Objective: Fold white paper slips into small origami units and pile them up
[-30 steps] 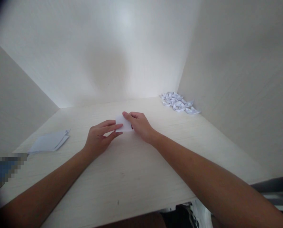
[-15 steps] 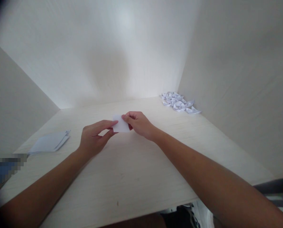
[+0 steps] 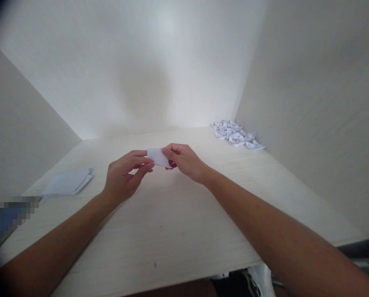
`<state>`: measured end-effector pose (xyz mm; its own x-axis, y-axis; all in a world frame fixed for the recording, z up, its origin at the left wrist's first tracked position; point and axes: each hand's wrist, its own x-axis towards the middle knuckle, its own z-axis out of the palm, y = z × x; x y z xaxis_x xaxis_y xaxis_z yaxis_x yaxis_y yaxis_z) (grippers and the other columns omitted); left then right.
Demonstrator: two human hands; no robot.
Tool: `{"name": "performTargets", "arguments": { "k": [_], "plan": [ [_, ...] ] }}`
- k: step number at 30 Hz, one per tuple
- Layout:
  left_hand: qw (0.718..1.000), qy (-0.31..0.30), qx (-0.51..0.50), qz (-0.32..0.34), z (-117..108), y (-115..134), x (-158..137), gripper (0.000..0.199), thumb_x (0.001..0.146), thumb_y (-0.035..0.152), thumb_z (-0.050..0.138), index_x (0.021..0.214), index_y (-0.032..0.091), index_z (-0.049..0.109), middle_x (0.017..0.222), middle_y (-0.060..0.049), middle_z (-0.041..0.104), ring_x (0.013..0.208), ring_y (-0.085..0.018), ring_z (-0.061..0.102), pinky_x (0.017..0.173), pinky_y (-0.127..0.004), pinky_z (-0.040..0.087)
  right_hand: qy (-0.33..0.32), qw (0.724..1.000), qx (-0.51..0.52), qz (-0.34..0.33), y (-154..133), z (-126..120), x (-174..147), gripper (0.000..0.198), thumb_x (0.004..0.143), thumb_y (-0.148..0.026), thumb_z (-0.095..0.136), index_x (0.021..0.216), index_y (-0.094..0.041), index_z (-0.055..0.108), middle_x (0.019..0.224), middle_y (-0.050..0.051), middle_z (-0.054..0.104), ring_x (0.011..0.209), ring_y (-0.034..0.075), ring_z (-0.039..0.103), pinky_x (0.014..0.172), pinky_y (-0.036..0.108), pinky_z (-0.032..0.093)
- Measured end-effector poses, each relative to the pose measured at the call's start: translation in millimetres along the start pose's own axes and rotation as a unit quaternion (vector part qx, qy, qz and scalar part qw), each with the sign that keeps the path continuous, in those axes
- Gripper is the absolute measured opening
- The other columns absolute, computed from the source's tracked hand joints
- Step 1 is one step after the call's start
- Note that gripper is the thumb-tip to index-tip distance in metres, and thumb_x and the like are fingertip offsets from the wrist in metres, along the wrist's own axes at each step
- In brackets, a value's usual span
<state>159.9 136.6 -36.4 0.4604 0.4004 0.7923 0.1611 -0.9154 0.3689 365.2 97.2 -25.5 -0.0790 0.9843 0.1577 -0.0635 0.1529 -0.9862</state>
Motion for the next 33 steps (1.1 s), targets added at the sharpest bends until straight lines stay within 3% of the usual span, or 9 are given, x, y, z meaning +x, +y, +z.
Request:
{"name": "performTargets", "arguments": {
  "k": [5,9,16,24,29,33],
  "plan": [
    [0.997,0.035,-0.053,-0.041,4.6,-0.3,-2.9,0.011,0.094,0.028,0.07,0.098,0.018,0.074,0.108,-0.007,0.074,0.086,-0.013,0.072,0.065,-0.022,0.066,0.02,0.999,-0.029,-0.018,-4.9,2.2,-1.3,0.038,0.082,-0.056,0.074,0.08,-0.018,0.066,0.072,-0.001,0.065,0.064,0.012,0.059,0.065,0.028,0.046],
    [1.0,0.017,-0.023,0.002,0.9,1.3,-0.6,0.012,0.09,0.029,0.075,0.099,0.019,0.074,0.11,-0.006,0.073,0.085,-0.012,0.071,0.07,-0.023,0.066,0.056,0.995,-0.061,-0.05,-8.8,5.6,-3.8,0.034,0.085,-0.05,0.071,0.076,-0.018,0.068,0.068,-0.001,0.063,0.061,0.011,0.054,0.059,0.027,0.045],
    [0.997,-0.019,0.042,0.068,-5.4,1.6,3.2,0.019,0.09,0.011,0.071,0.105,0.021,0.077,0.098,-0.006,0.072,0.08,-0.011,0.067,0.065,-0.02,0.056,0.059,0.995,-0.064,-0.056,-11.7,10.0,-6.5,0.031,0.086,-0.047,0.07,0.077,-0.018,0.07,0.065,-0.002,0.061,0.058,0.011,0.052,0.057,0.027,0.042],
    [0.996,-0.001,0.043,0.075,-4.3,2.0,2.8,0.018,0.09,0.015,0.073,0.105,0.025,0.078,0.101,-0.004,0.074,0.075,-0.01,0.069,0.066,-0.02,0.056,-0.012,0.998,0.052,0.034,-12.0,8.1,-6.3,0.03,0.069,-0.039,0.086,0.078,-0.017,0.067,0.07,-0.001,0.064,0.063,0.011,0.056,0.061,0.026,0.042],
    [0.998,-0.007,0.019,0.056,-3.4,0.5,2.5,0.018,0.09,0.02,0.075,0.107,0.021,0.079,0.103,-0.008,0.077,0.086,-0.013,0.072,0.069,-0.021,0.059,-0.004,1.0,0.022,0.006,-14.0,3.6,-5.0,0.03,0.07,-0.03,0.085,0.089,-0.018,0.064,0.065,-0.006,0.063,0.059,0.009,0.054,0.057,0.024,0.04],
    [0.999,0.011,-0.048,-0.017,1.1,2.2,0.9,0.015,0.09,0.025,0.076,0.104,0.022,0.081,0.105,-0.007,0.077,0.078,-0.011,0.071,0.068,-0.021,0.063,-0.017,0.999,0.015,-0.032,-15.9,0.9,-4.6,0.038,0.075,-0.029,0.082,0.094,-0.024,0.05,0.063,-0.009,0.065,0.059,0.011,0.061,0.059,0.024,0.045]
  ]
}}
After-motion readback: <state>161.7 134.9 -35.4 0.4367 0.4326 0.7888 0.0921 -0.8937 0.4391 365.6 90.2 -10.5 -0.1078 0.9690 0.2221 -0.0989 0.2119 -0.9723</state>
